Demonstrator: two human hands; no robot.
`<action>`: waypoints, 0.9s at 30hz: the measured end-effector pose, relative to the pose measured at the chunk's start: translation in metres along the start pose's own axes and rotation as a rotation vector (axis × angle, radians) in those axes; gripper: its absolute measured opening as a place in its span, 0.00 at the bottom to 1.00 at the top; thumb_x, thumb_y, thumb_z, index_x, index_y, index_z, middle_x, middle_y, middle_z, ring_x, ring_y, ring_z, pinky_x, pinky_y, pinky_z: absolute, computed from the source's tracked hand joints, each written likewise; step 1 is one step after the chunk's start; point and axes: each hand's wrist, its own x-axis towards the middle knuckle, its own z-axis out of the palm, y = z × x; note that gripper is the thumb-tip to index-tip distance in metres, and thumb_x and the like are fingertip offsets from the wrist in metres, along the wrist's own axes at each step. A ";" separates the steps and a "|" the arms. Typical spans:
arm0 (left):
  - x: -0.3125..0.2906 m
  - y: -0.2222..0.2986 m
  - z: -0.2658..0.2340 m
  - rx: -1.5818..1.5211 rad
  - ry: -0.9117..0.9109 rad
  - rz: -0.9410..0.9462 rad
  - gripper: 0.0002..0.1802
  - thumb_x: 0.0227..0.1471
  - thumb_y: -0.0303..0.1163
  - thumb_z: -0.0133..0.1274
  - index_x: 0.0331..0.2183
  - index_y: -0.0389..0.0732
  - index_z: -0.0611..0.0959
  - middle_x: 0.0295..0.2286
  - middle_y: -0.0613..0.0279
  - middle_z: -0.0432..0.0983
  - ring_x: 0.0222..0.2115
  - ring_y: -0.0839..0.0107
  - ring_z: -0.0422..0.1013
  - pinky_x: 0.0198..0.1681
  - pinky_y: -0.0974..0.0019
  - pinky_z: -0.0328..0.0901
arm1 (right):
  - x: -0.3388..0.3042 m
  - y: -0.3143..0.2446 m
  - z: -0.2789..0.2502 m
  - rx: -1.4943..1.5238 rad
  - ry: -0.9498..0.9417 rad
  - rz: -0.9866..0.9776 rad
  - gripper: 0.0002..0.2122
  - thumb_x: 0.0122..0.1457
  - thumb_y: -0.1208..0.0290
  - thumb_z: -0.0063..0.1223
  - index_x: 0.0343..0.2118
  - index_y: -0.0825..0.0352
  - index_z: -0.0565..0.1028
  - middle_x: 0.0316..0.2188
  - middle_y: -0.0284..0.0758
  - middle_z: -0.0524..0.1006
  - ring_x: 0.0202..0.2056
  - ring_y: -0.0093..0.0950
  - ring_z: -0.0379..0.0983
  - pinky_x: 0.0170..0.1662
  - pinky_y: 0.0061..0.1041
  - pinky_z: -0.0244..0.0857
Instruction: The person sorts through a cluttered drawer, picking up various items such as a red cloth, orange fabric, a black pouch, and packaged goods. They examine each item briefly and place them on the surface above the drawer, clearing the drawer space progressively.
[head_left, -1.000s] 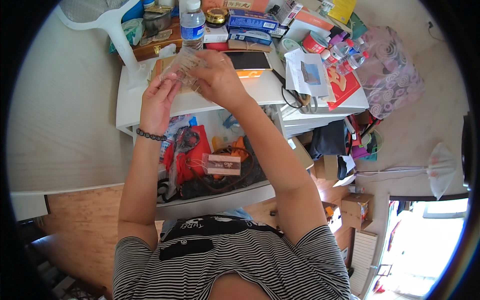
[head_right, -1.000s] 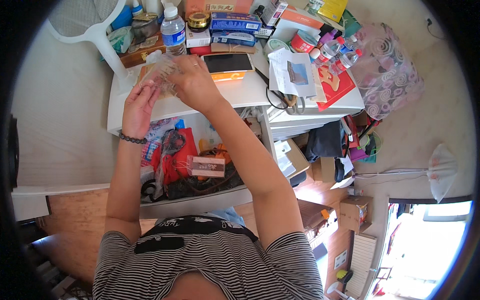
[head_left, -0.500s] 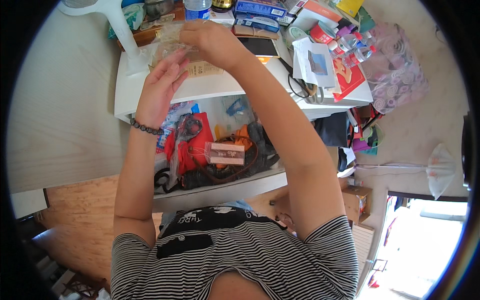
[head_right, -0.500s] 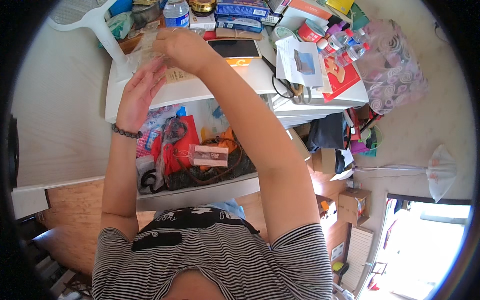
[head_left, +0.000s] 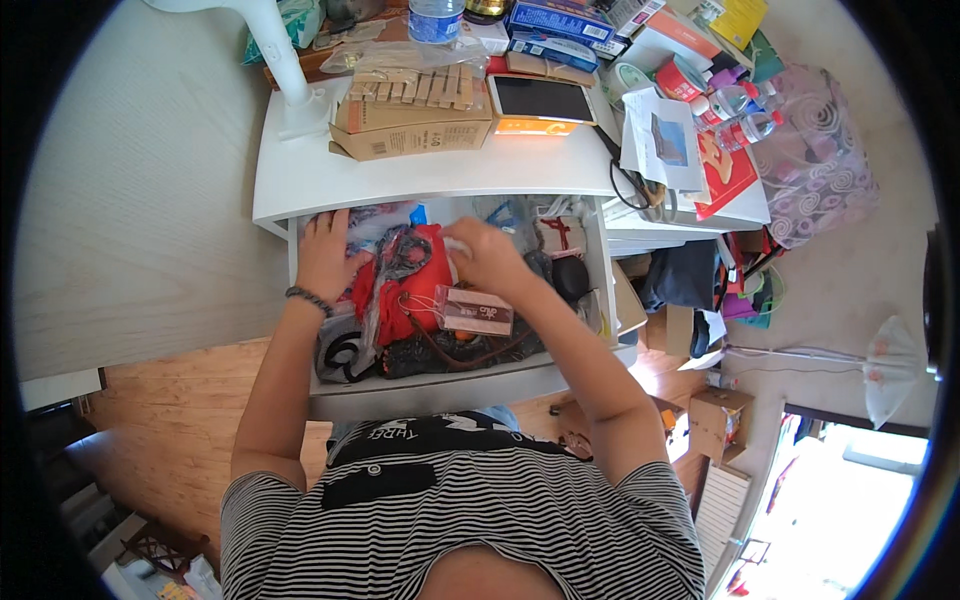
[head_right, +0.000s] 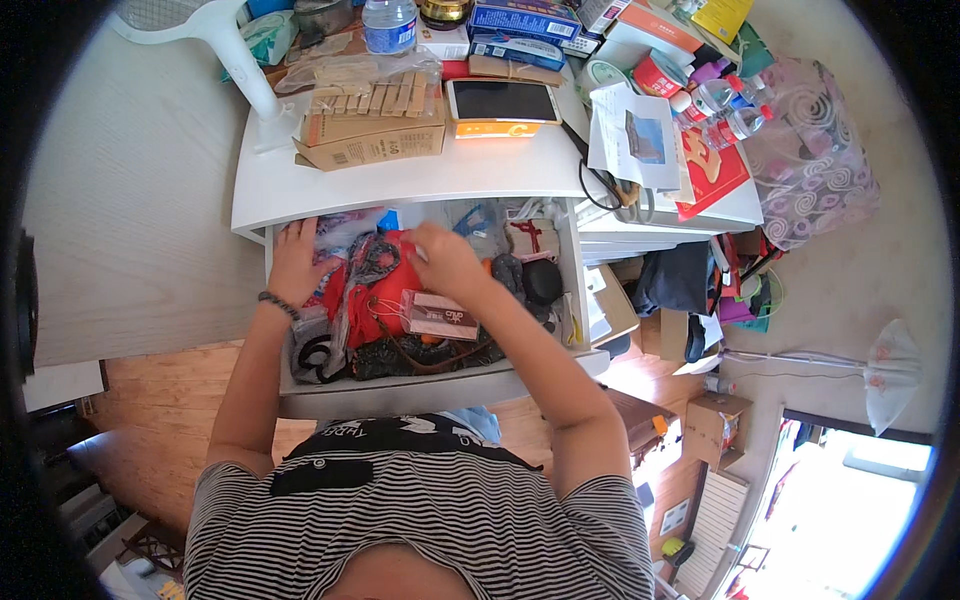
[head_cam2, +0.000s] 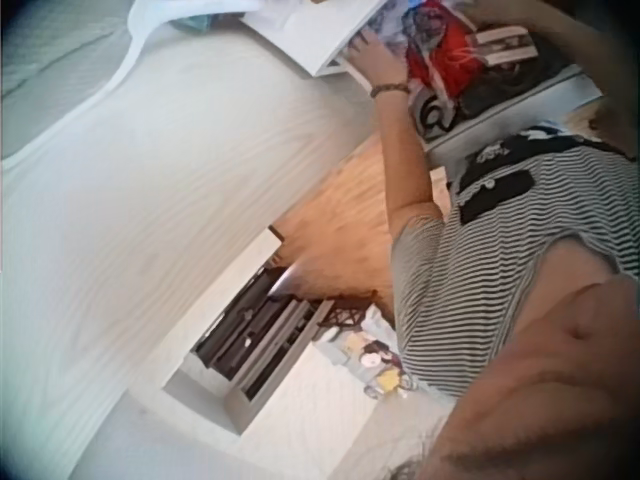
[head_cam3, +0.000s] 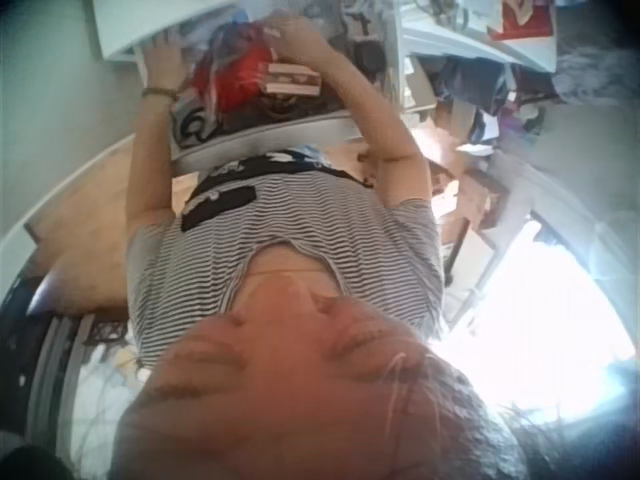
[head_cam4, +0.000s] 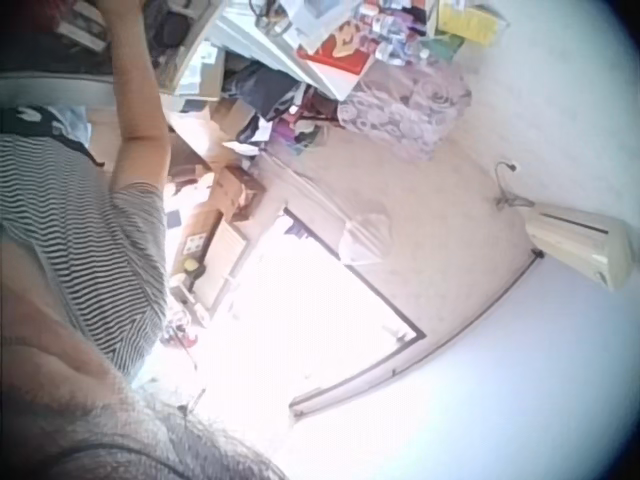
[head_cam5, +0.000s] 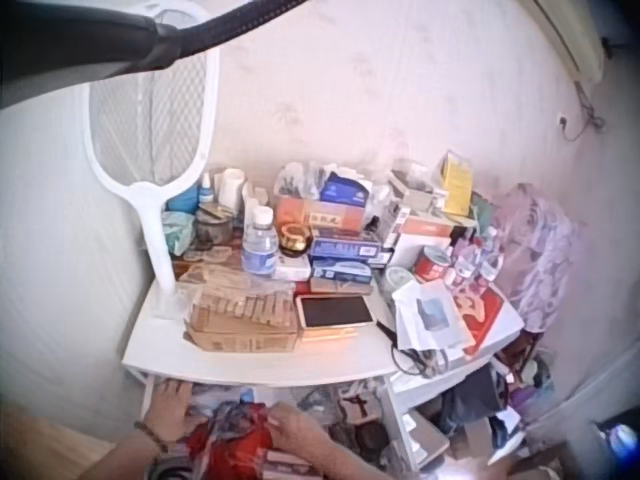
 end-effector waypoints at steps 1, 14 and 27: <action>0.000 -0.005 0.008 0.028 -0.056 -0.048 0.34 0.38 0.31 0.60 0.50 0.42 0.69 0.43 0.47 0.68 0.42 0.47 0.64 0.43 0.52 0.63 | -0.004 -0.001 0.012 -0.014 -0.036 0.025 0.13 0.47 0.77 0.51 0.38 0.68 0.72 0.35 0.44 0.72 0.37 0.43 0.70 0.39 0.35 0.66; -0.023 -0.018 -0.024 -0.988 0.271 -0.358 0.06 0.46 0.20 0.50 0.31 0.33 0.77 0.27 0.61 0.70 0.31 0.70 0.66 0.38 0.70 0.61 | -0.026 -0.018 0.004 0.177 0.048 0.077 0.16 0.51 0.75 0.51 0.44 0.68 0.69 0.38 0.44 0.72 0.38 0.43 0.70 0.42 0.34 0.64; -0.001 0.077 -0.105 -0.671 0.223 0.236 0.09 0.36 0.19 0.54 0.28 0.33 0.76 0.27 0.58 0.70 0.30 0.61 0.67 0.40 0.66 0.62 | -0.007 -0.083 -0.011 0.146 0.145 -0.099 0.36 0.37 0.64 0.68 0.52 0.66 0.64 0.50 0.44 0.65 0.50 0.43 0.64 0.52 0.34 0.59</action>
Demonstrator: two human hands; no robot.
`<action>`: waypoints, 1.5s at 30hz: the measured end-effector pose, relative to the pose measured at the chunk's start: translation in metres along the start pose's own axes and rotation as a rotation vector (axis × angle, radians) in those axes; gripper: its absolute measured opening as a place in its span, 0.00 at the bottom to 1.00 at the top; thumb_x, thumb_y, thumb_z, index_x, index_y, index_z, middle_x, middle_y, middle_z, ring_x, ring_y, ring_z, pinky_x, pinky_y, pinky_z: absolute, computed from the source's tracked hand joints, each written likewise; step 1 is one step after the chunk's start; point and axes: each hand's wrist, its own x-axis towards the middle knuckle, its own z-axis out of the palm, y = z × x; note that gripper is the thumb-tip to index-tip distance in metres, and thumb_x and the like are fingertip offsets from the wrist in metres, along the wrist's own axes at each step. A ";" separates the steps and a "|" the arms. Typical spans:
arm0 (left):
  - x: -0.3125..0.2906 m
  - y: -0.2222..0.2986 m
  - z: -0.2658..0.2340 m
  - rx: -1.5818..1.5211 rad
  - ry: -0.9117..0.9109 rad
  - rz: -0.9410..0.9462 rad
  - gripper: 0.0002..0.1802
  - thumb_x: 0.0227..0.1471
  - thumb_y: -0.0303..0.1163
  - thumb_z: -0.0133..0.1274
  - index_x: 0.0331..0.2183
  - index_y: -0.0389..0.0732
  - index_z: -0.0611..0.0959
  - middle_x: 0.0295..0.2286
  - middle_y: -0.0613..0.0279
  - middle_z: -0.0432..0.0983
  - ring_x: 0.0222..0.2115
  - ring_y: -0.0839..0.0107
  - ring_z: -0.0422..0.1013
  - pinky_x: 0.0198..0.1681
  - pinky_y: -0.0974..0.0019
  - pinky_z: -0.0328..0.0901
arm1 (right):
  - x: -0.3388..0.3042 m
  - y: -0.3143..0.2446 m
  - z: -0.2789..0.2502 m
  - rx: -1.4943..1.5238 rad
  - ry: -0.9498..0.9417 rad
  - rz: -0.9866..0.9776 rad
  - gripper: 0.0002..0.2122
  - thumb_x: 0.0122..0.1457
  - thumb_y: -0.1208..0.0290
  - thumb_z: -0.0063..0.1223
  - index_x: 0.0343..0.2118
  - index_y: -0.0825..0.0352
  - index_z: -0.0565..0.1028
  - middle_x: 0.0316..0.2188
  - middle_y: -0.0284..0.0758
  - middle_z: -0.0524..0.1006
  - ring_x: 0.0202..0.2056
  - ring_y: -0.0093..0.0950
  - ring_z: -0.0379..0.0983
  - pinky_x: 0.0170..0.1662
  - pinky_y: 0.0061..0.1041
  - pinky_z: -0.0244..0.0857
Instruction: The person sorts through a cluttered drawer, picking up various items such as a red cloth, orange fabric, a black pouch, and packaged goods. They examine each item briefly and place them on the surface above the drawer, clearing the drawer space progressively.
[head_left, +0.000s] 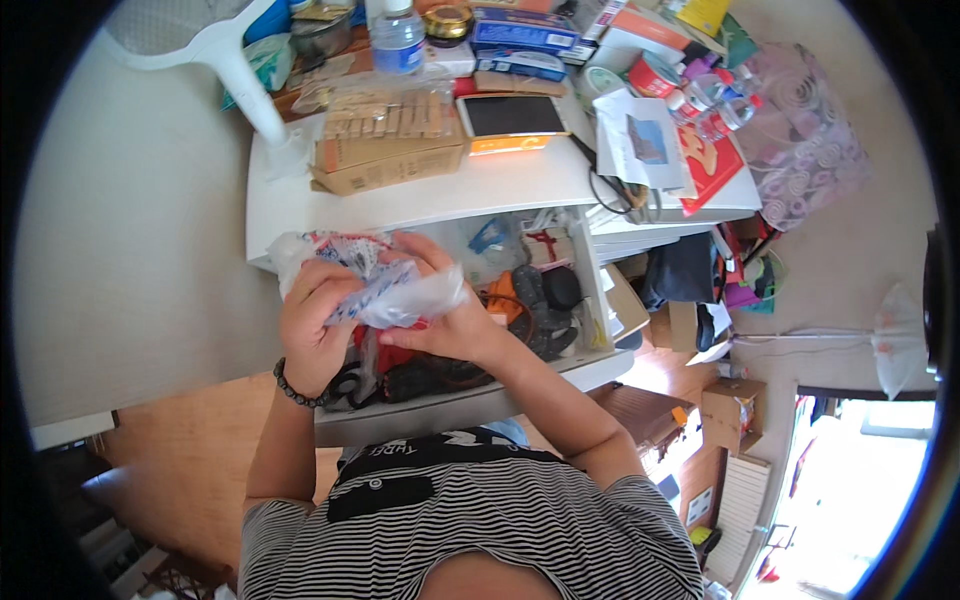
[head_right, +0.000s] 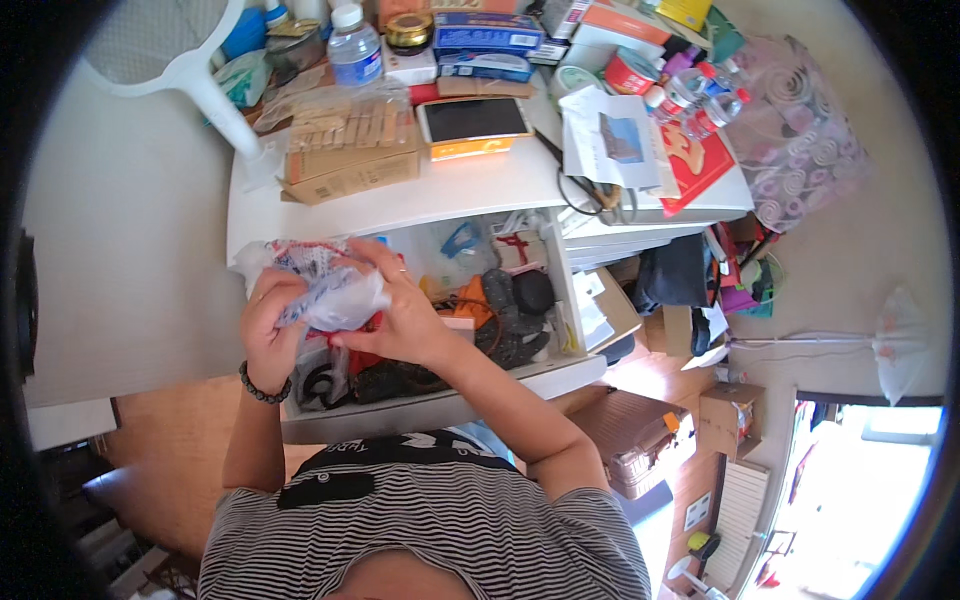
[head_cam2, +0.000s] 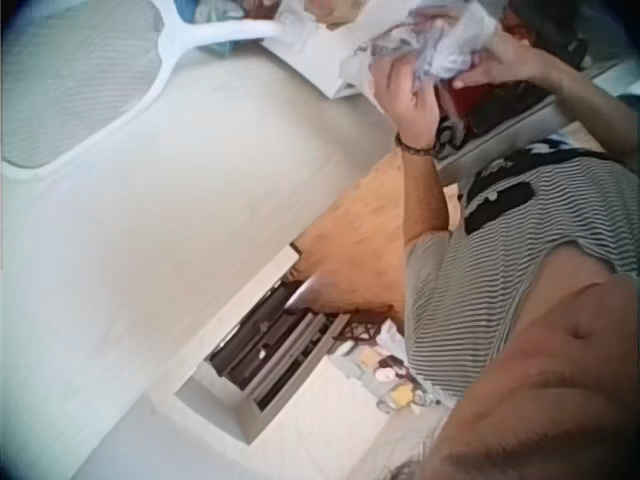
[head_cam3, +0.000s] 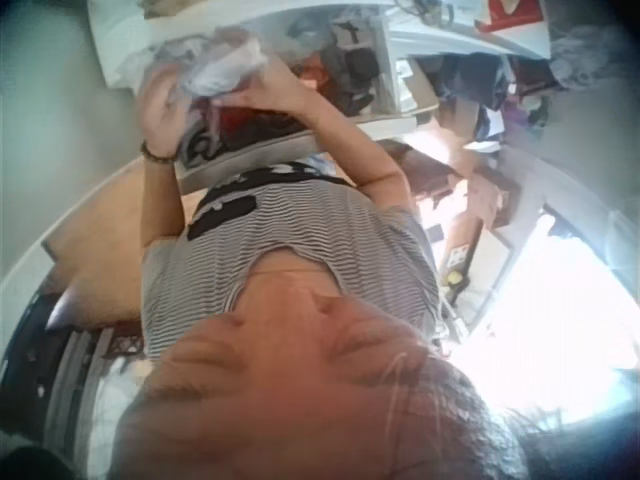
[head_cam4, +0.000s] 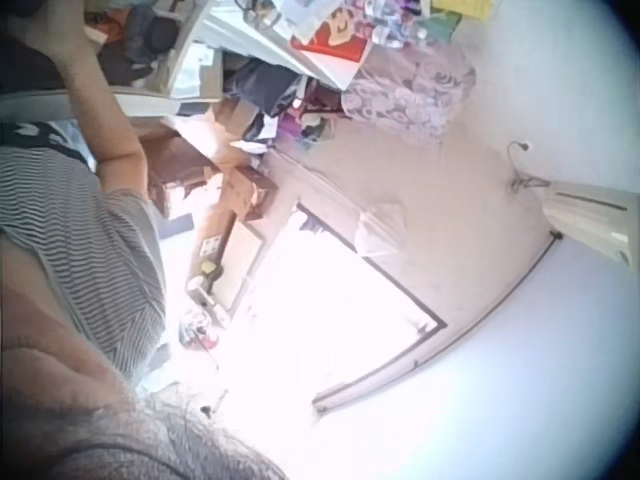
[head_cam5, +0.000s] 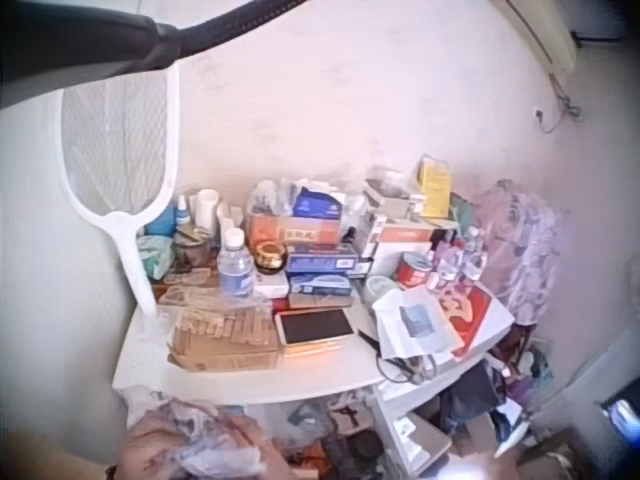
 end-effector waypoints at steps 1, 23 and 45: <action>0.010 0.006 0.008 -0.010 0.007 -0.018 0.09 0.37 0.19 0.54 0.28 0.33 0.76 0.26 0.58 0.70 0.29 0.62 0.67 0.39 0.67 0.62 | -0.001 0.004 -0.001 0.060 -0.042 0.110 0.34 0.37 0.63 0.69 0.49 0.66 0.66 0.47 0.44 0.68 0.47 0.42 0.67 0.49 0.33 0.61; -0.005 -0.054 0.003 -0.260 -0.009 -0.584 0.11 0.52 0.26 0.51 0.40 0.36 0.76 0.35 0.64 0.74 0.37 0.76 0.69 0.44 0.75 0.61 | 0.016 0.124 -0.262 0.050 0.733 0.495 0.31 0.53 0.59 0.56 0.53 0.76 0.60 0.30 0.43 0.75 0.25 0.24 0.74 0.25 0.20 0.68; -0.086 -0.070 0.045 0.500 -0.614 -0.763 0.17 0.44 0.40 0.54 0.30 0.36 0.76 0.31 0.46 0.73 0.33 0.52 0.71 0.36 0.53 0.65 | -0.062 0.079 -0.083 0.132 0.473 0.351 0.11 0.57 0.79 0.48 0.44 0.70 0.70 0.31 0.34 0.76 0.31 0.20 0.72 0.35 0.19 0.67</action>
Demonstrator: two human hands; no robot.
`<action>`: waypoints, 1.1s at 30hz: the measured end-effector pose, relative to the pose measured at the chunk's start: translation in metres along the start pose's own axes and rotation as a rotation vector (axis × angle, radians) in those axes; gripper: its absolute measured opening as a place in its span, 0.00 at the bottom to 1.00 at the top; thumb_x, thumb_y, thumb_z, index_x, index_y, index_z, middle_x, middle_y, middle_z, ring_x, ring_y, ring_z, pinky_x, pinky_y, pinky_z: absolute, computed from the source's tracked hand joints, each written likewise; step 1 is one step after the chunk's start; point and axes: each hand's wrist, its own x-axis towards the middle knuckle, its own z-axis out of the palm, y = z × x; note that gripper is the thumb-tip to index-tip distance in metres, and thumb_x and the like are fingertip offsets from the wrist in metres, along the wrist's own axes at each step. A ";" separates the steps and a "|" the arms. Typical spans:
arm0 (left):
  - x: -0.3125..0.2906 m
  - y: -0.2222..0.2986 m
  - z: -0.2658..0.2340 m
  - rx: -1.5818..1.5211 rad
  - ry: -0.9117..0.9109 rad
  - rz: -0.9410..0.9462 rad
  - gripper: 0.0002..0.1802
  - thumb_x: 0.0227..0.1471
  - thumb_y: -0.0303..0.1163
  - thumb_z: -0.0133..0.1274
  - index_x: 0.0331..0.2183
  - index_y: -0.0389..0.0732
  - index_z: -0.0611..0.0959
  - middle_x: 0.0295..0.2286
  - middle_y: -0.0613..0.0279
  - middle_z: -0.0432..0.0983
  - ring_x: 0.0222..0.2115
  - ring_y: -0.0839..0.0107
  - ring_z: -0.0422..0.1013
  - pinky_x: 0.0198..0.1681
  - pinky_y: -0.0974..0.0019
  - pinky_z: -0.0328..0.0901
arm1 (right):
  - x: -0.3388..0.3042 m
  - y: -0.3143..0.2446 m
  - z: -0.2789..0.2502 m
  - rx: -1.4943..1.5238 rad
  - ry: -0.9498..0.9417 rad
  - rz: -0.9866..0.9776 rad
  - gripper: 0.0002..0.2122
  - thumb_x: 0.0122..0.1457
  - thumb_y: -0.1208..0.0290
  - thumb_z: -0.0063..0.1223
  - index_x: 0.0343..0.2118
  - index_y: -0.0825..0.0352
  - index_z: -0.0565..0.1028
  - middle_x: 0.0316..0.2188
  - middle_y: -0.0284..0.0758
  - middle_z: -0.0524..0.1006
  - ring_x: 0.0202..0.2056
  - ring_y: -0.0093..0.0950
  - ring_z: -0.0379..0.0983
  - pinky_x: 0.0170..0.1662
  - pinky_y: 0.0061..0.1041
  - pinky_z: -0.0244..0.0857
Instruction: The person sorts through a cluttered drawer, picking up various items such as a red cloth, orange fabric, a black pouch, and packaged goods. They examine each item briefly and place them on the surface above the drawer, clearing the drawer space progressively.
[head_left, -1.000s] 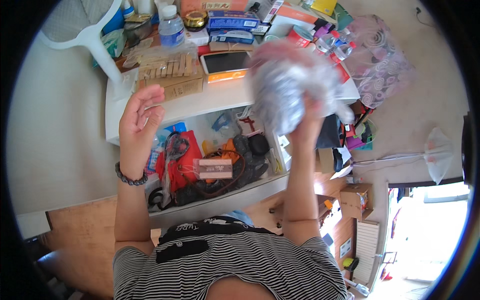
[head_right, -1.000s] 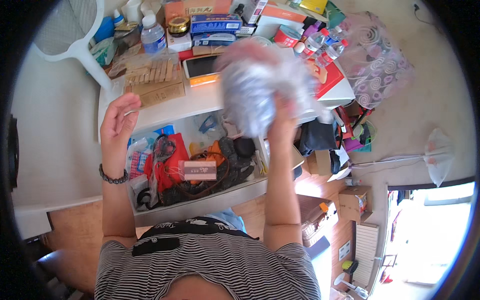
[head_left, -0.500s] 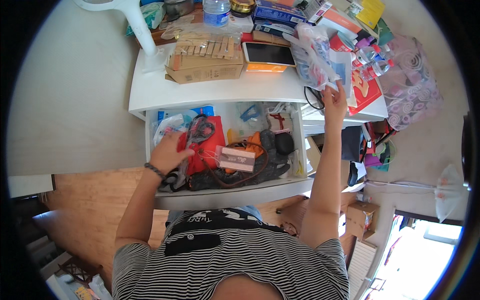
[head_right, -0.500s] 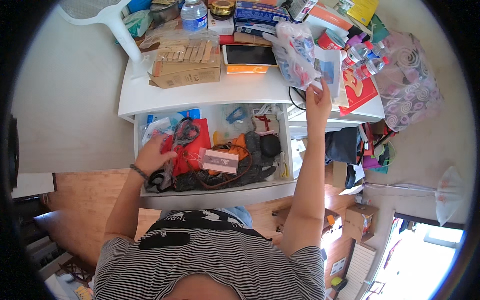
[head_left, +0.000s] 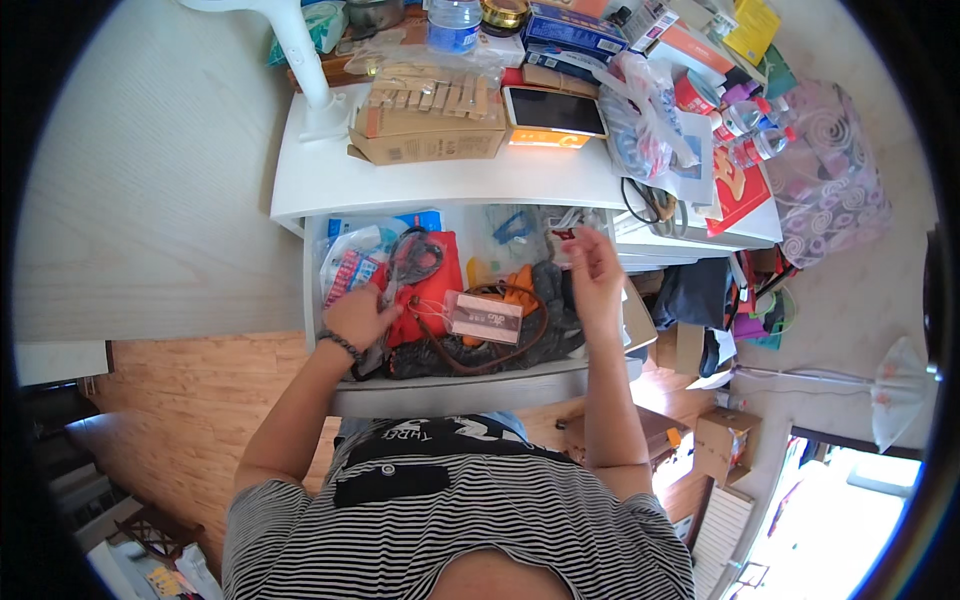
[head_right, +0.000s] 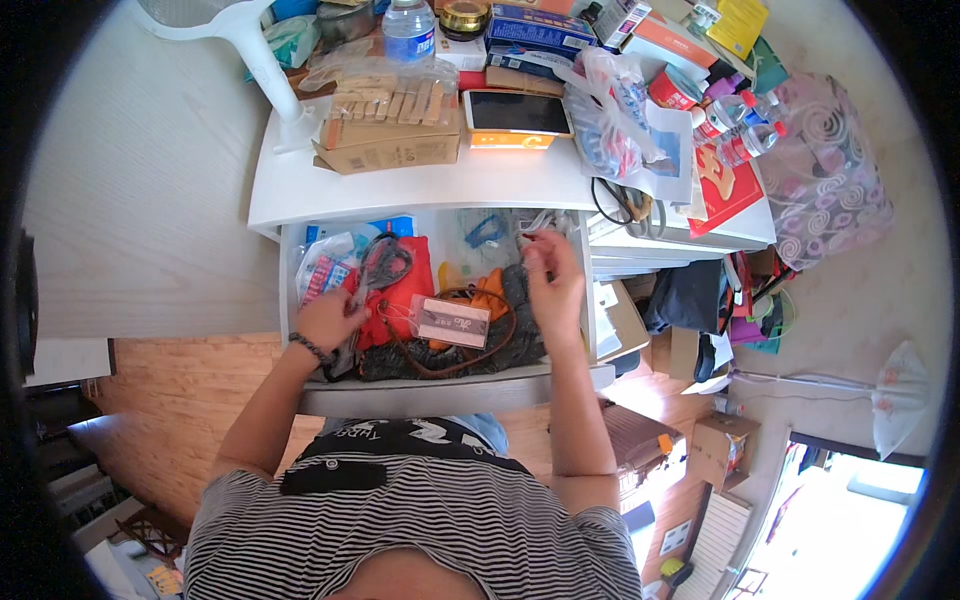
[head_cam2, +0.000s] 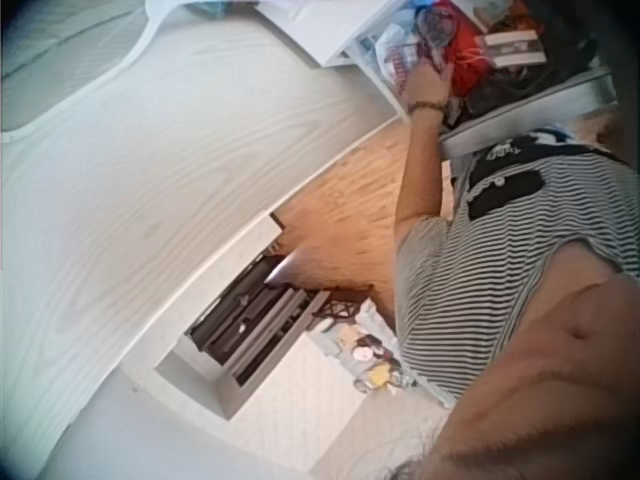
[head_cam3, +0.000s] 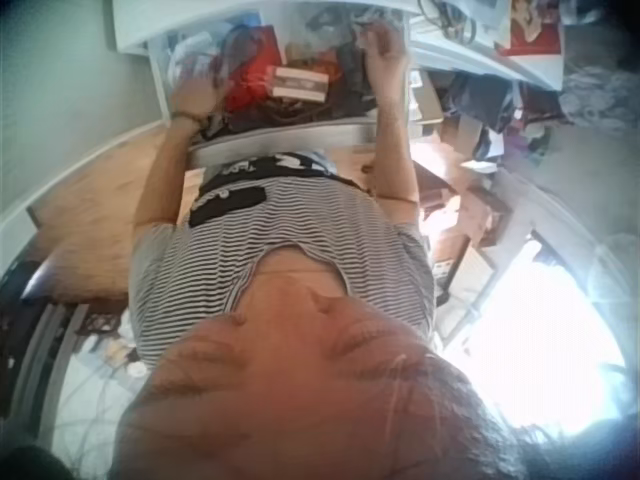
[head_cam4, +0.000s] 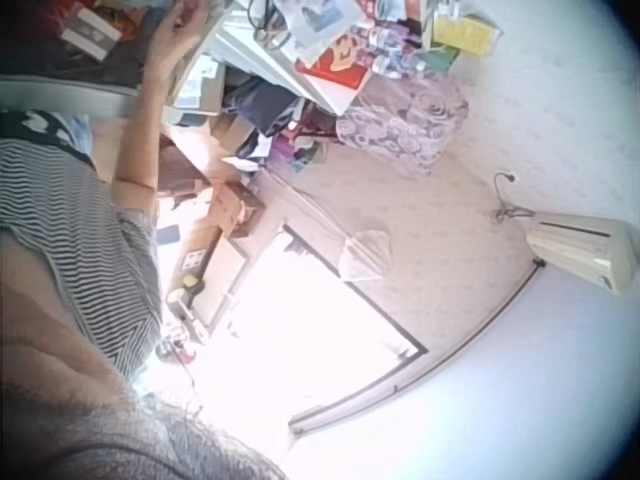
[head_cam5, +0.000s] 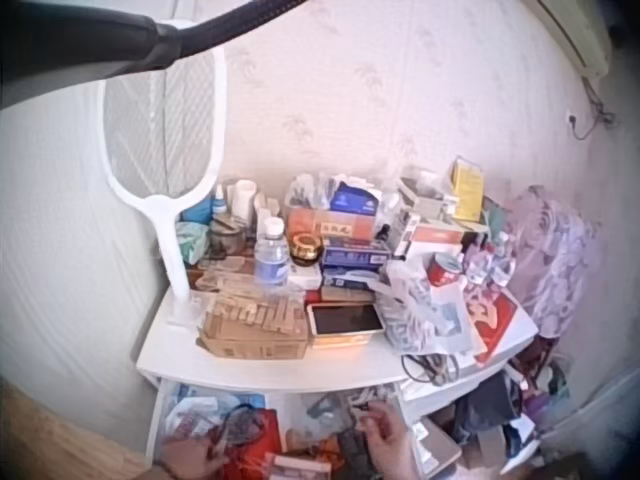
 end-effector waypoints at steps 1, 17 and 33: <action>0.000 -0.001 0.003 0.031 -0.012 0.011 0.18 0.44 0.42 0.54 0.31 0.35 0.76 0.31 0.45 0.73 0.34 0.51 0.71 0.36 0.53 0.65 | -0.006 0.003 0.010 -0.034 -0.020 0.010 0.11 0.56 0.79 0.48 0.43 0.70 0.71 0.30 0.35 0.76 0.31 0.21 0.72 0.35 0.19 0.66; -0.030 -0.054 -0.029 -1.200 0.213 0.137 0.13 0.53 0.23 0.46 0.43 0.39 0.67 0.28 0.62 0.73 0.23 0.80 0.67 0.24 0.78 0.62 | -0.033 0.032 0.031 -0.072 -0.083 0.092 0.08 0.57 0.80 0.45 0.39 0.71 0.73 0.26 0.34 0.77 0.30 0.20 0.74 0.34 0.18 0.67; 0.039 -0.042 -0.092 -0.970 0.731 0.083 0.15 0.51 0.26 0.52 0.43 0.37 0.74 0.30 0.63 0.74 0.23 0.77 0.67 0.25 0.74 0.63 | -0.029 0.045 0.033 -0.194 -0.082 0.020 0.06 0.54 0.80 0.48 0.35 0.71 0.74 0.21 0.37 0.75 0.22 0.23 0.73 0.27 0.20 0.65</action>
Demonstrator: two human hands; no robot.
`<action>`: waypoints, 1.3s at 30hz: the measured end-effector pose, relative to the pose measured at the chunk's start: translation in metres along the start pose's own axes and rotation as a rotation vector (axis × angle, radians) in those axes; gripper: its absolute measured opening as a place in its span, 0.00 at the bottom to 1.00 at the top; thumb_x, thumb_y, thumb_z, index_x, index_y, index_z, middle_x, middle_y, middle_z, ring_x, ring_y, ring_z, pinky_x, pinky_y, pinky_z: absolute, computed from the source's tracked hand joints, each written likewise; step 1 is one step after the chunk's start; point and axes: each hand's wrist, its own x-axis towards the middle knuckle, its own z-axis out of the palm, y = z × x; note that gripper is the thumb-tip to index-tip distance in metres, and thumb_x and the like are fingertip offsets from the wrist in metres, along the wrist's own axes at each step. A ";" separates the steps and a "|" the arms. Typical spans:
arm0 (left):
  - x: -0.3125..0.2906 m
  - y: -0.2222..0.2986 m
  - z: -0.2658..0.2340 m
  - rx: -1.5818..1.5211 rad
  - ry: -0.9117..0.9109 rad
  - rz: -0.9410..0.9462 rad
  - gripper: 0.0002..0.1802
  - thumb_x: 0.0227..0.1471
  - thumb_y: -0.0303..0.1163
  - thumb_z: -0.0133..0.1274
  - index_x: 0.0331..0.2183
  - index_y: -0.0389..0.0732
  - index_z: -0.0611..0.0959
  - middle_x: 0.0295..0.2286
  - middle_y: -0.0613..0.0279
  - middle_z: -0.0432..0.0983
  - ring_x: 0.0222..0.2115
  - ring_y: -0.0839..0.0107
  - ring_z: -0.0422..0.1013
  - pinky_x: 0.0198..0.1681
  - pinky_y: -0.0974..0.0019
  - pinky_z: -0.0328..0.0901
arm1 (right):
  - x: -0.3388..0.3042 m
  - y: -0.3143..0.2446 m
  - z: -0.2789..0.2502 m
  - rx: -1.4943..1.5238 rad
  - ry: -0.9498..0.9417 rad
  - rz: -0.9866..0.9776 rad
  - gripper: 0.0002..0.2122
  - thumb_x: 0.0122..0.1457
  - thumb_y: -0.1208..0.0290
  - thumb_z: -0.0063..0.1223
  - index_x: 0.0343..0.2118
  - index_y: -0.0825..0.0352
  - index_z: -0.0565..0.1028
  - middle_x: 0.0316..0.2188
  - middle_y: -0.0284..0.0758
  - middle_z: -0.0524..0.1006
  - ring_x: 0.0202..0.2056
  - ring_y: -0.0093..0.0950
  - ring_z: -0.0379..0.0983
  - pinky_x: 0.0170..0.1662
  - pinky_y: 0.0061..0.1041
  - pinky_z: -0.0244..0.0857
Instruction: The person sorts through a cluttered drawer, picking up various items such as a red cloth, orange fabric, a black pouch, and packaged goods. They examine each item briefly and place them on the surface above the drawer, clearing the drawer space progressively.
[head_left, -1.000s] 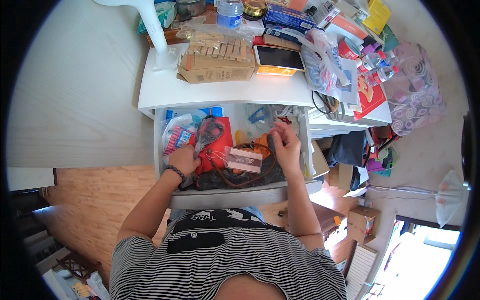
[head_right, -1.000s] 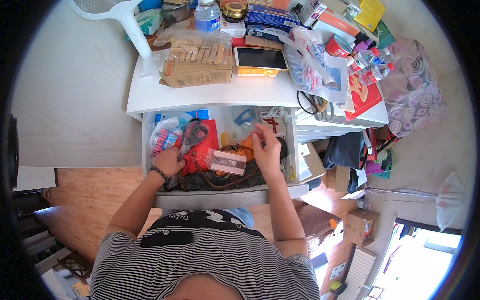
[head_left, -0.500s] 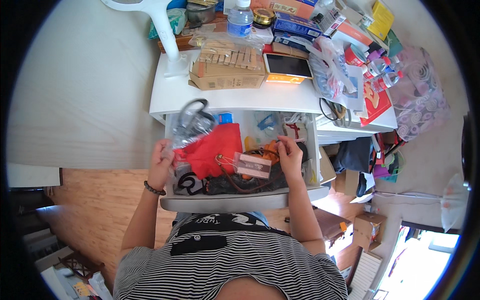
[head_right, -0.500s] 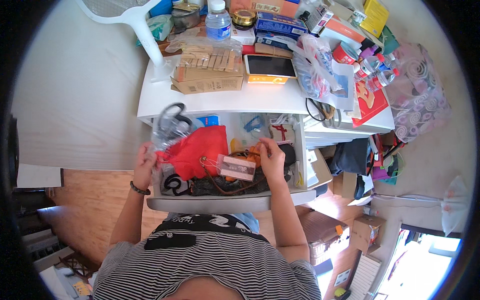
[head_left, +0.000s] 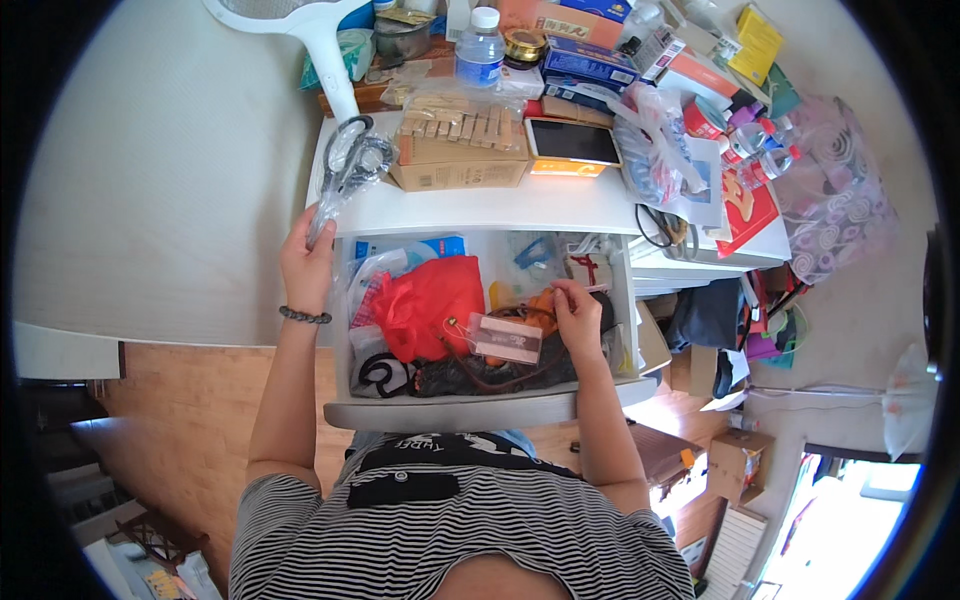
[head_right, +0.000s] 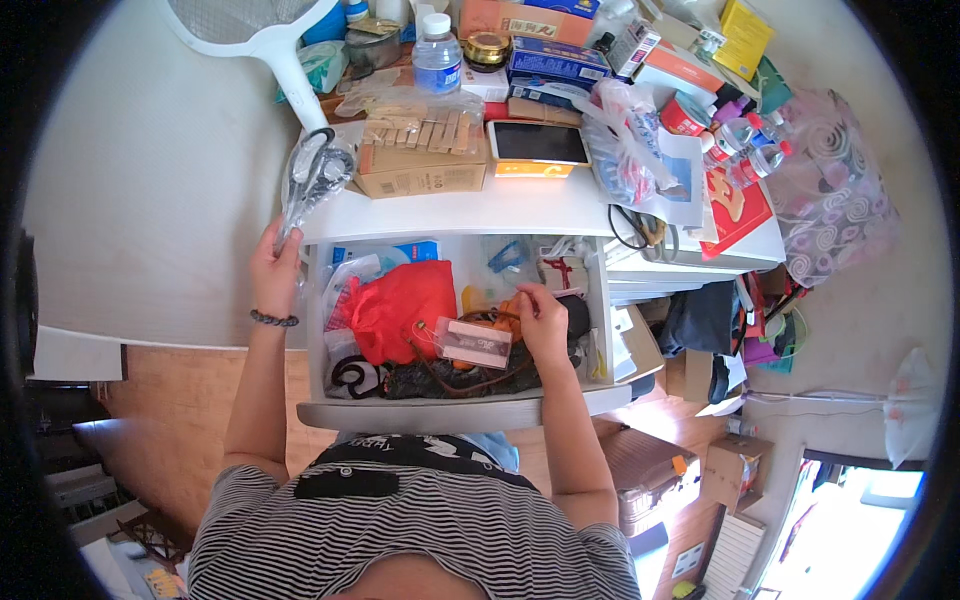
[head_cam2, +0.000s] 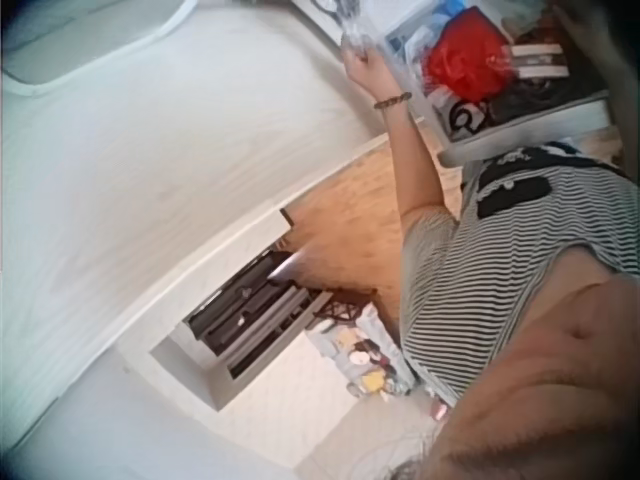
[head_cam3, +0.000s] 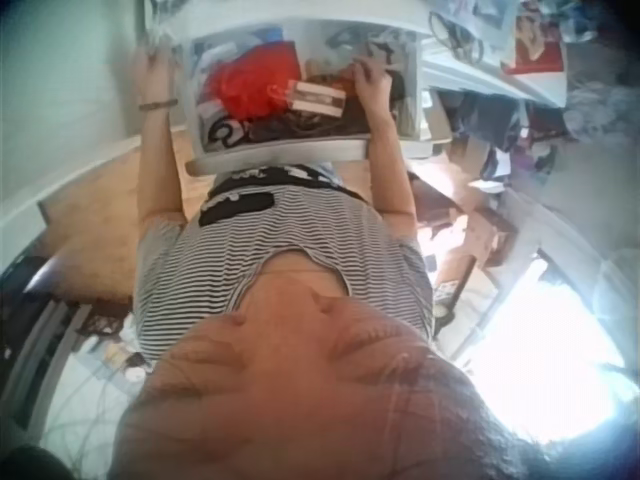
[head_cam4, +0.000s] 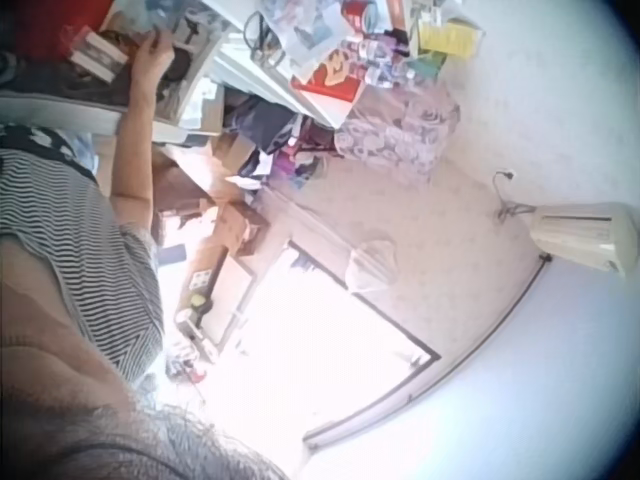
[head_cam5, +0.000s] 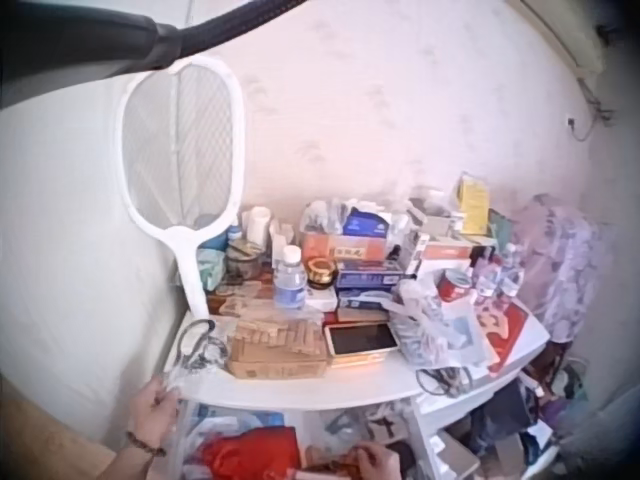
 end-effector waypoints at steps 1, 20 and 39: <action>0.008 0.002 0.006 0.120 0.038 0.166 0.16 0.50 0.25 0.51 0.44 0.37 0.74 0.30 0.61 0.74 0.24 0.73 0.68 0.28 0.71 0.64 | 0.001 0.001 0.003 0.051 0.009 0.015 0.06 0.54 0.79 0.48 0.34 0.70 0.74 0.21 0.38 0.75 0.23 0.25 0.73 0.26 0.21 0.65; 0.067 0.008 0.034 0.989 -0.010 0.769 0.30 0.42 0.27 0.57 0.50 0.43 0.70 0.39 0.55 0.72 0.40 0.55 0.67 0.45 0.56 0.63 | -0.002 -0.011 -0.003 -0.144 -0.086 -0.031 0.06 0.51 0.76 0.51 0.32 0.69 0.75 0.25 0.43 0.76 0.25 0.36 0.74 0.28 0.27 0.67; -0.067 -0.043 0.019 0.746 -0.609 0.315 0.13 0.44 0.22 0.49 0.36 0.38 0.77 0.36 0.46 0.72 0.37 0.48 0.68 0.39 0.56 0.65 | -0.018 -0.037 0.006 -0.379 -0.527 -0.156 0.26 0.36 0.68 0.66 0.41 0.66 0.69 0.39 0.42 0.69 0.42 0.40 0.67 0.47 0.34 0.61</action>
